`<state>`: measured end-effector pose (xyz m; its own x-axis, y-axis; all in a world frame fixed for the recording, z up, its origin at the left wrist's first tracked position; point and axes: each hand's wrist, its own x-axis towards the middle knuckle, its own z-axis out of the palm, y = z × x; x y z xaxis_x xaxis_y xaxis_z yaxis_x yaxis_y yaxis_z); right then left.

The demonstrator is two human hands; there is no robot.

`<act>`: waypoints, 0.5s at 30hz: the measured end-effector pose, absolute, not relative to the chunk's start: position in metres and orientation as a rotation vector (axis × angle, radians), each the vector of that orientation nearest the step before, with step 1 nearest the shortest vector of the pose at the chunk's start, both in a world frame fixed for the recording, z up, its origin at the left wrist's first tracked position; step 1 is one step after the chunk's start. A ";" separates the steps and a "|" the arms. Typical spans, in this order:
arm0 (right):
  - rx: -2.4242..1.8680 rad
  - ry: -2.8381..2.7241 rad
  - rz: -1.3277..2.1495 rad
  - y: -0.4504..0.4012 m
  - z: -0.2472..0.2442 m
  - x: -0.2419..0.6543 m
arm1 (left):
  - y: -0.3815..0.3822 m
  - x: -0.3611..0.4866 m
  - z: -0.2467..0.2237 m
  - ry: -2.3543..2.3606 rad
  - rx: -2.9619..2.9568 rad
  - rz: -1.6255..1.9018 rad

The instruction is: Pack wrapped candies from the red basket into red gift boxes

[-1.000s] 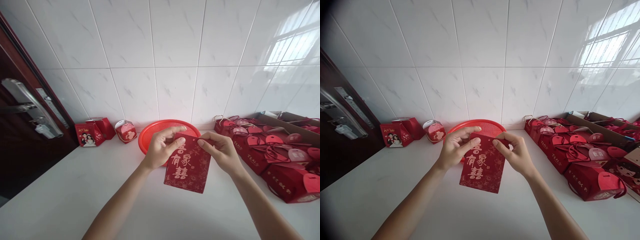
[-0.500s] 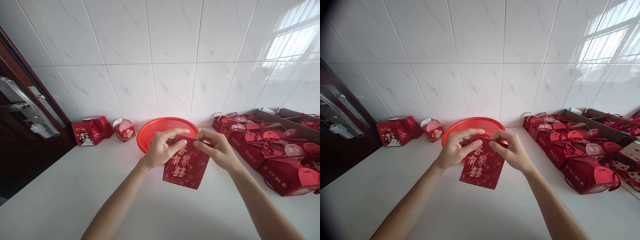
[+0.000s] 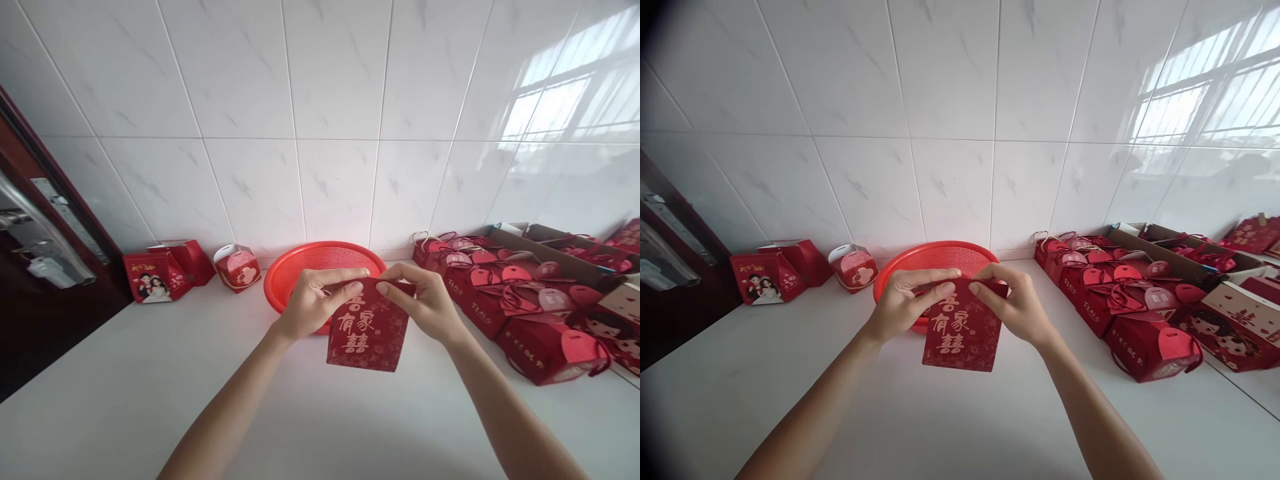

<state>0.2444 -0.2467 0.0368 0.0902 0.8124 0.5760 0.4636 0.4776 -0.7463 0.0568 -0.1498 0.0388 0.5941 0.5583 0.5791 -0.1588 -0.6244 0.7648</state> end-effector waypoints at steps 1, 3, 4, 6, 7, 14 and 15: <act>-1.137 -1.547 0.394 -0.247 0.037 0.245 | -0.150 0.057 0.038 0.317 1.971 1.106; -1.122 -1.543 0.461 -0.248 0.039 0.246 | -0.152 0.059 0.036 0.315 1.929 1.136; -1.118 -1.540 0.490 -0.249 0.039 0.247 | -0.153 0.061 0.034 0.315 1.906 1.142; -1.122 -1.535 0.505 -0.253 0.040 0.250 | -0.156 0.065 0.029 0.316 1.873 1.130; -1.132 -1.534 0.489 -0.257 0.040 0.253 | -0.158 0.067 0.026 0.321 1.863 1.111; -1.351 -1.310 0.128 -0.332 0.048 0.308 | -0.179 0.092 0.006 0.251 1.844 0.936; -1.376 -1.190 0.002 -0.350 0.050 0.321 | -0.184 0.096 0.000 0.248 1.873 0.895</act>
